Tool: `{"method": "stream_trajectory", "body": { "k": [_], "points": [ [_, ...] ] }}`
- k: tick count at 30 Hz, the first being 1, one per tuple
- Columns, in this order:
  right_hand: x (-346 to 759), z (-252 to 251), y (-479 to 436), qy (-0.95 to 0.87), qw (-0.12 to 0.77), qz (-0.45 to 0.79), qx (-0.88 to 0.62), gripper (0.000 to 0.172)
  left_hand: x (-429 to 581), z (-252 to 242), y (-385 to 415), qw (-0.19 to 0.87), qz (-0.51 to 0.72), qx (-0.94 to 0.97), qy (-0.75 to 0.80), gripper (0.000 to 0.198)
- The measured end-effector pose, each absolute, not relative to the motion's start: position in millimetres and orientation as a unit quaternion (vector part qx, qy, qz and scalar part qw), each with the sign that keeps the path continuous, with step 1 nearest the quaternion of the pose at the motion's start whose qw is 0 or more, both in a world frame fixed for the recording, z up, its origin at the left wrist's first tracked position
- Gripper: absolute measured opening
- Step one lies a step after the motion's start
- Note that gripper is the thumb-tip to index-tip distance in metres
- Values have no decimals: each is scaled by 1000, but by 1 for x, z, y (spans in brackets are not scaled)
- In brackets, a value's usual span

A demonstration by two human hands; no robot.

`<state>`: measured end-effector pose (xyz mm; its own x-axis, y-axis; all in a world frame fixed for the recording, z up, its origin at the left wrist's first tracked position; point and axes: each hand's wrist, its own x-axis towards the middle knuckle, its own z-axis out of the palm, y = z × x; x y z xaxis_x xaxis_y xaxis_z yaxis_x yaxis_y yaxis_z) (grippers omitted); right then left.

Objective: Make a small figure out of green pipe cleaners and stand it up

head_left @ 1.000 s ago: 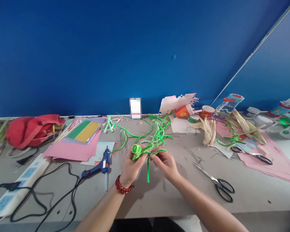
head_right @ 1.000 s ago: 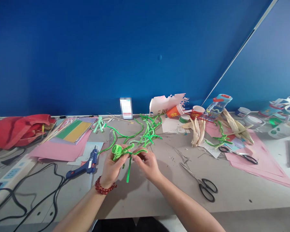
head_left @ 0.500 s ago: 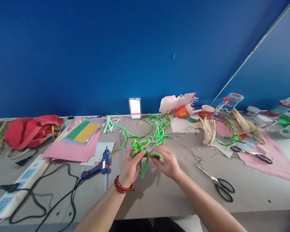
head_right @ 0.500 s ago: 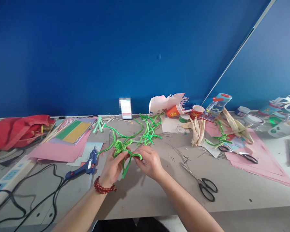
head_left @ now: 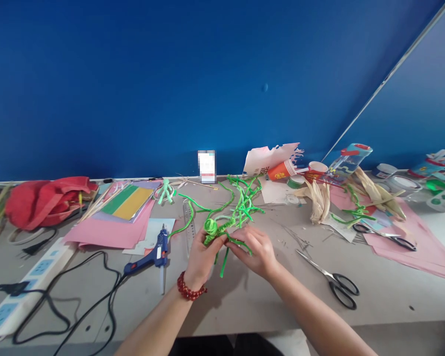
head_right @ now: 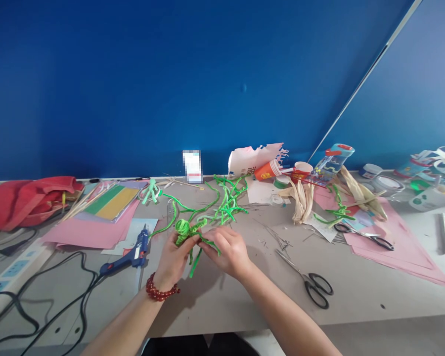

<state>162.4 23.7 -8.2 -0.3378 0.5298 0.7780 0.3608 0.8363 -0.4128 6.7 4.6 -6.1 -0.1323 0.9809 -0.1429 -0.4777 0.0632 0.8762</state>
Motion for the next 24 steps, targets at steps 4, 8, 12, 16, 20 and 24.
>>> {"method": "stream_trajectory", "body": {
  "k": [4,8,12,16,20,24],
  "points": [
    [167,-5,26,-839,479,100,-239,26,7,1,5,582,622,295,433,33],
    [171,-6,30,-857,450,78,-237,29,6,4,4,579,632,293,425,33],
    [171,-6,30,-857,457,56,-232,23,6,-3,4,587,622,302,422,28],
    [167,-6,26,-838,487,39,-241,20,5,-10,3,586,608,315,434,28],
    [165,-6,22,-825,509,11,-246,25,6,-11,1,577,615,338,416,26],
    [166,-5,23,-838,497,0,-226,35,7,-10,1,575,622,335,413,25]
  ]
}}
